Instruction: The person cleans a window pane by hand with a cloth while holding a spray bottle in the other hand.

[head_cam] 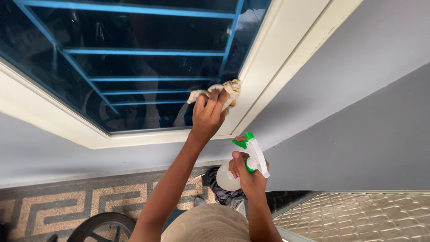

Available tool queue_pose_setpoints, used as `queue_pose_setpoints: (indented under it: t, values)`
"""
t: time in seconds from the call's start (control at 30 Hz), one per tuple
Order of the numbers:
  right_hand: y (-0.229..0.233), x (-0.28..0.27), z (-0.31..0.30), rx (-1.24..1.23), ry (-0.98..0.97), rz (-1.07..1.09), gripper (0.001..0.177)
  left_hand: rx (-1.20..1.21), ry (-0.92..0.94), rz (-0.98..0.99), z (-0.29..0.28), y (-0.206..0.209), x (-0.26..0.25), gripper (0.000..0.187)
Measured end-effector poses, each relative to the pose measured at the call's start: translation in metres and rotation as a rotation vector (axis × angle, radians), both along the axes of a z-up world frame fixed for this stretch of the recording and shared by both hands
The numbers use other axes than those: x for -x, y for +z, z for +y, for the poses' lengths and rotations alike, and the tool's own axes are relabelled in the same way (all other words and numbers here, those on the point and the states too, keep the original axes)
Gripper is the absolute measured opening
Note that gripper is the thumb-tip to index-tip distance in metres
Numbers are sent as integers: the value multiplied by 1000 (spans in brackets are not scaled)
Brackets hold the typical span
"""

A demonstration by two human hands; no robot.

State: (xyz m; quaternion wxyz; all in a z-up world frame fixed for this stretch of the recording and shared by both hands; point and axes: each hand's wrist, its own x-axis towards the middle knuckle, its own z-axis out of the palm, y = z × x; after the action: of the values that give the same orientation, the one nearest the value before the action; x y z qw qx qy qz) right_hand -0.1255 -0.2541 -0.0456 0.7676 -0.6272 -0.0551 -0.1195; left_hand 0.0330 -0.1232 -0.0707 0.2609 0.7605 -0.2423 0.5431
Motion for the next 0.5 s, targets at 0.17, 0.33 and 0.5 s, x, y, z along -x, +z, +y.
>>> queue_pose_setpoints:
  t: [0.17, 0.33, 0.5]
  values:
    - [-3, 2, -20, 8, 20, 9, 33, 6, 47, 1, -10, 1, 0, 51]
    - [1, 2, -23, 16, 31, -3, 33, 3, 69, -10, -9, 59, 0, 54]
    - [0, -1, -14, -17, 88, 3, 33, -42, 97, -48, 1, 102, -2, 57]
